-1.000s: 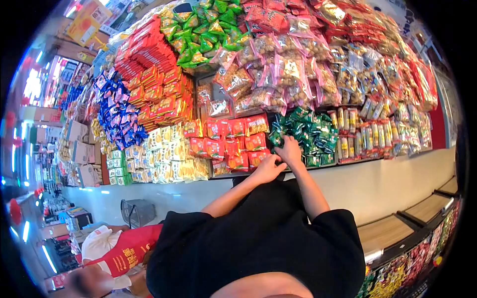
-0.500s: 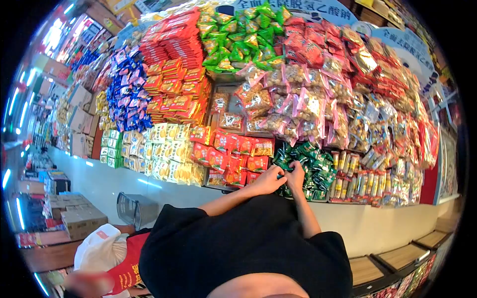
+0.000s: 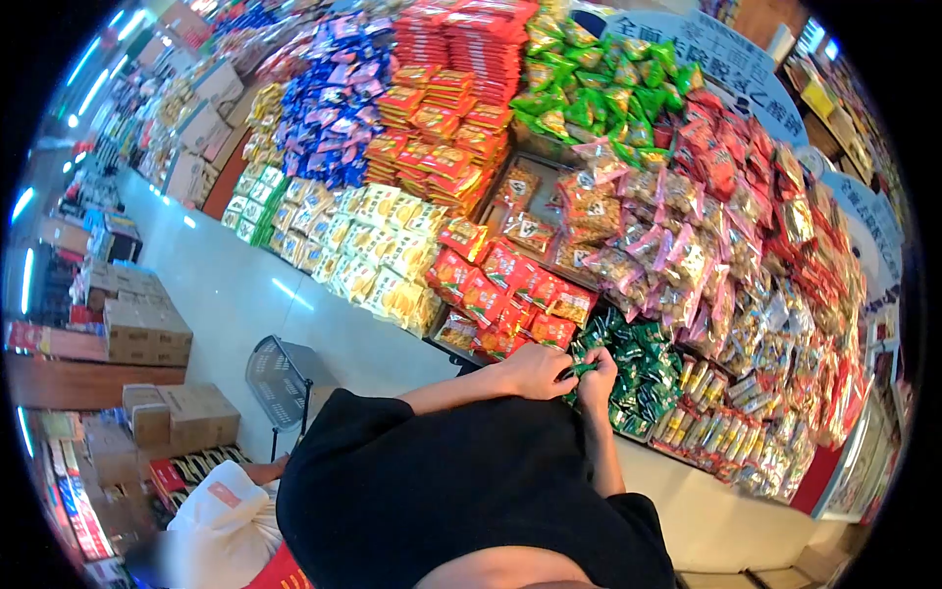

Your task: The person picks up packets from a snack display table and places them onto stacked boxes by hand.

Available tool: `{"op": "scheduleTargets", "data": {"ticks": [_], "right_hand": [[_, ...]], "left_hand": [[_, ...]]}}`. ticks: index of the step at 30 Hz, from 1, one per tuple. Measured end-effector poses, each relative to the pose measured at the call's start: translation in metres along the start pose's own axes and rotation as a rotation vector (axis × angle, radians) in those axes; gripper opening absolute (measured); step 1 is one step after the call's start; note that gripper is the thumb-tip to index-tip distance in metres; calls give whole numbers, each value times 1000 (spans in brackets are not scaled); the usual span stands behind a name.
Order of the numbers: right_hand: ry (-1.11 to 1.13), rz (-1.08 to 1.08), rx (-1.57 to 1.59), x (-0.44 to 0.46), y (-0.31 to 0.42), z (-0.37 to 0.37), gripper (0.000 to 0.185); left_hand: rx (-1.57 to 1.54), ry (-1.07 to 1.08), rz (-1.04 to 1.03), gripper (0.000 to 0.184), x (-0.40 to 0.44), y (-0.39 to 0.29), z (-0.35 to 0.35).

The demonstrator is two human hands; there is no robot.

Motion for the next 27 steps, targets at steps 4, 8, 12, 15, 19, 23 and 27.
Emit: {"op": "scheduleTargets", "data": {"ticks": [4,8,12,15,19,23,27], "right_hand": [[122,-29,78,-2,17,-26,31],[221,-46,22,-4,28,-42,33],[408,-363,506,-8,18,-48,34],[479,-403,636,-16,30,-49,23],[516,-382,432,-14,25,-40,21],[657,-273,78,-16,32,-38,22],[856,-258,-118,-28,41,-49,25]], "left_hand": [[38,-59,69,39,-14,16,4],[6,-94,89,35,-19,32,11],[-84,-63,98,37,-18,45,20],[-210,19,76,37,-16,55,15],[-431,174,32,35,-24,55,5],[-668,234,-26,37,-44,44,3],[-691,341,41,39,-70,46,-6]]}}
Point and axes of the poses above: each hand's wrist, its own x-axis towards the middle knuckle, its own z-axis out of the back of the hand, y = z × x, the point moved 3 cm from there along x, towards the middle knuckle, and after that the axes turned 2 degrees about -z, right-handed, at the moved point
